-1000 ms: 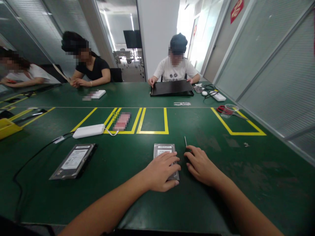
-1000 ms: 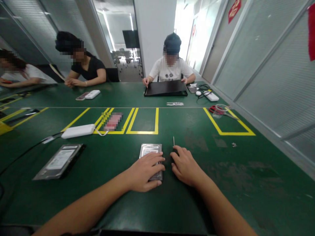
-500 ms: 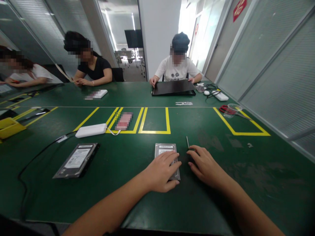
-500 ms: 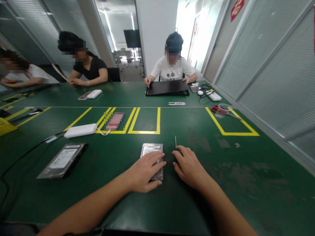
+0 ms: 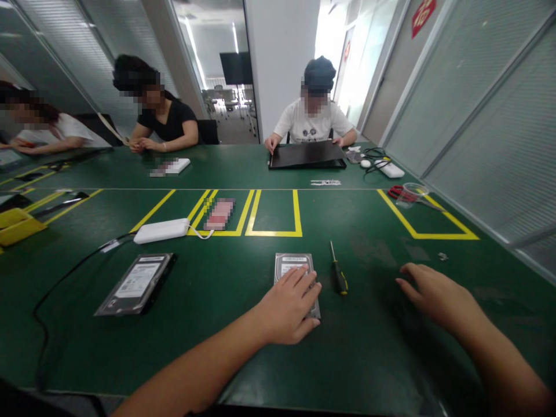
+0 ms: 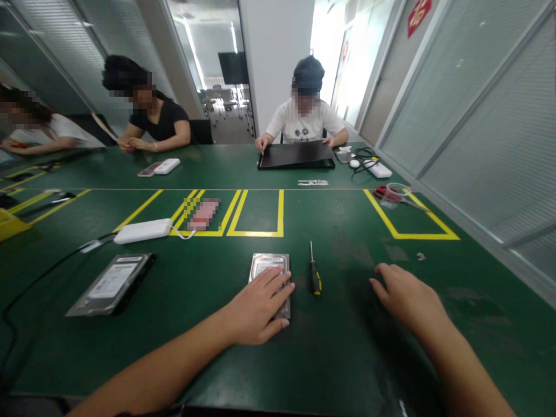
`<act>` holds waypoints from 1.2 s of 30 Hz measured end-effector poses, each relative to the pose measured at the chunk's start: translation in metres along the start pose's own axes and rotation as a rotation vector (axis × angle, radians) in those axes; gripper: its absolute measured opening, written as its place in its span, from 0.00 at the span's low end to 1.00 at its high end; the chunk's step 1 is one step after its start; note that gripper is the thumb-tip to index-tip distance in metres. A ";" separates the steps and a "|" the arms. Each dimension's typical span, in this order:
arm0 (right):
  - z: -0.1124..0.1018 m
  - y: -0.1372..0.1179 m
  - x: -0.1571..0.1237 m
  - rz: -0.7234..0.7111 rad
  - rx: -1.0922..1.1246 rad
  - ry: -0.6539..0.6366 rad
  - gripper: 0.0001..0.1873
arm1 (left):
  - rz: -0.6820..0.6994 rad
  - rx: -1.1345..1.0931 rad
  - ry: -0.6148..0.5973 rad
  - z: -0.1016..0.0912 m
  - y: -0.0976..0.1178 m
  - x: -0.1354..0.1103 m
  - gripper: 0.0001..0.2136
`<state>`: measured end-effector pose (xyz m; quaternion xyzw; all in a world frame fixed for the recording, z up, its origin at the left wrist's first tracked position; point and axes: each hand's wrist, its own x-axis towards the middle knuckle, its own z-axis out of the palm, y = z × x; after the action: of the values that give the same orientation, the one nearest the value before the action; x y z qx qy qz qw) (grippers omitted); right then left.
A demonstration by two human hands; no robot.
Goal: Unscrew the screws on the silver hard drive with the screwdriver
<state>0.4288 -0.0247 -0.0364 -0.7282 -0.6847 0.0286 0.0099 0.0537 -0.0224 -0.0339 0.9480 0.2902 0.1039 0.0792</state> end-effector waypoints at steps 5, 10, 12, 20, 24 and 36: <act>-0.010 0.060 0.019 0.376 0.009 -0.082 0.11 | -0.001 0.004 -0.001 -0.002 0.001 0.001 0.32; -0.020 0.092 0.040 0.539 0.040 -0.066 0.12 | 0.003 0.009 0.003 -0.002 0.001 0.001 0.32; -0.021 0.096 0.047 0.563 0.065 -0.077 0.12 | 0.000 0.008 0.002 -0.001 0.000 0.001 0.32; -0.014 0.099 0.062 0.635 0.081 -0.093 0.27 | -0.005 0.000 -0.009 0.000 0.000 0.001 0.32; -0.010 0.103 0.066 0.646 0.075 -0.110 0.28 | -0.004 0.006 -0.005 -0.002 0.001 0.001 0.32; -0.001 0.121 0.078 0.586 -0.011 -0.049 0.24 | -0.002 0.010 -0.010 -0.001 0.000 0.000 0.32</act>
<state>0.5537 0.0452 -0.0436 -0.8941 -0.4452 0.0440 -0.0193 0.0534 -0.0221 -0.0332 0.9486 0.2914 0.0977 0.0761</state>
